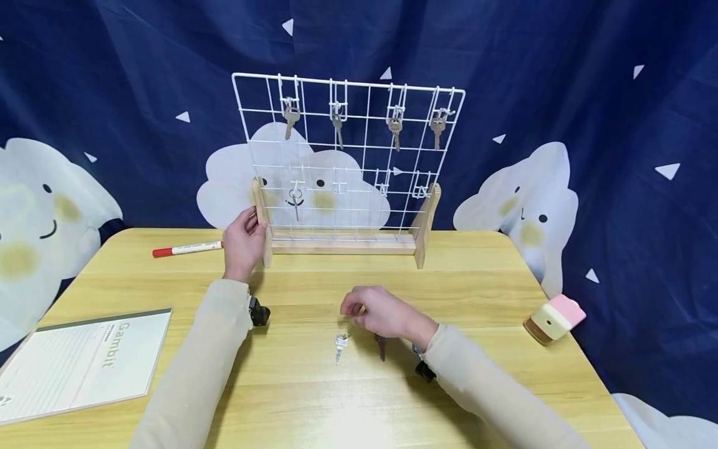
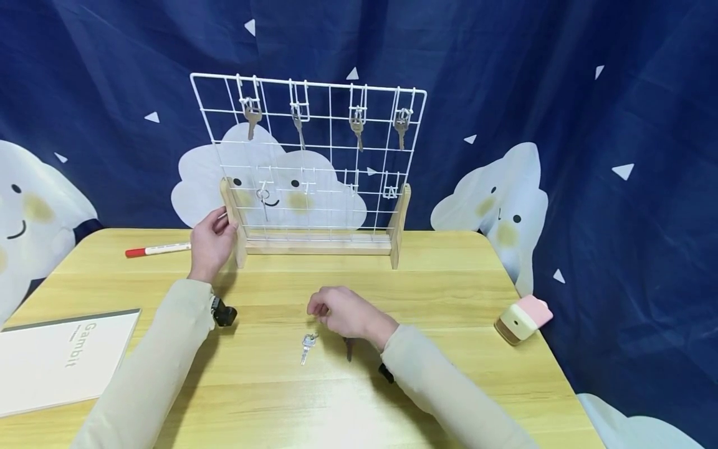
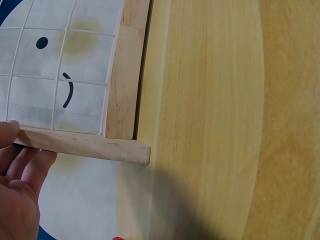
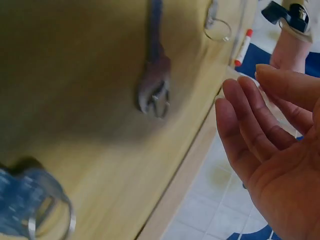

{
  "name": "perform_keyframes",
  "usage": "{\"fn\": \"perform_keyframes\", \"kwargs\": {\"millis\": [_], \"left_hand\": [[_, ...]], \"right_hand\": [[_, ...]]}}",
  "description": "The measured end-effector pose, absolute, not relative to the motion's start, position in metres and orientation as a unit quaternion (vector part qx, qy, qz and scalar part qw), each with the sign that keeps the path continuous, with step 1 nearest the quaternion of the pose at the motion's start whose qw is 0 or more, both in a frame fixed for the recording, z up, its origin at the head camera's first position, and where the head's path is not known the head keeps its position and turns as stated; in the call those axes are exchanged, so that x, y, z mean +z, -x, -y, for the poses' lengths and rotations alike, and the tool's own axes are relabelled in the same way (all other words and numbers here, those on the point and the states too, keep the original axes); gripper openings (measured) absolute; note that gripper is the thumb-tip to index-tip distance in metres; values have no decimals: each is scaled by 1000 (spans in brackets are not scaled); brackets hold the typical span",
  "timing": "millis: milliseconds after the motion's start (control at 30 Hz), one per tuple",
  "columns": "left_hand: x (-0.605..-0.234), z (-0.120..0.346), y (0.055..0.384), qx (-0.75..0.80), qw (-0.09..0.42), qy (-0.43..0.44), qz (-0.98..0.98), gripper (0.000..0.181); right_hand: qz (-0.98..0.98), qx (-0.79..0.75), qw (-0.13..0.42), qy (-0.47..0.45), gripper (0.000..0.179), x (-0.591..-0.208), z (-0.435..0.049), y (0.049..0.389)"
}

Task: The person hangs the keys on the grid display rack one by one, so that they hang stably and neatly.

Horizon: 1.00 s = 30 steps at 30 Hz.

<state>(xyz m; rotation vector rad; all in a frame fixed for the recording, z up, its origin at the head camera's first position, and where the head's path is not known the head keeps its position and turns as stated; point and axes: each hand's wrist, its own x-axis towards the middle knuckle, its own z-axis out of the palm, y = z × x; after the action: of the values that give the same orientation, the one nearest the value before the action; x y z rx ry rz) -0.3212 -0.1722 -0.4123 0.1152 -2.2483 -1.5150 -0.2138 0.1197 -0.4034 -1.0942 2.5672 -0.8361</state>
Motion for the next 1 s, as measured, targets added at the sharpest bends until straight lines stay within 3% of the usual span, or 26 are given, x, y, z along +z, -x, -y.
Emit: {"fn": "perform_keyframes", "kwargs": {"millis": [267, 567, 1000], "left_hand": [[-412, 172, 319, -556, 209, -42, 804, 42], [-415, 172, 318, -560, 203, -42, 802, 43], [-412, 173, 320, -544, 209, -37, 812, 43]], "right_hand": [[-871, -277, 153, 375, 24, -415, -120, 207], [-875, -247, 136, 394, 21, -424, -118, 205], [-864, -286, 157, 383, 19, -427, -120, 210]]}}
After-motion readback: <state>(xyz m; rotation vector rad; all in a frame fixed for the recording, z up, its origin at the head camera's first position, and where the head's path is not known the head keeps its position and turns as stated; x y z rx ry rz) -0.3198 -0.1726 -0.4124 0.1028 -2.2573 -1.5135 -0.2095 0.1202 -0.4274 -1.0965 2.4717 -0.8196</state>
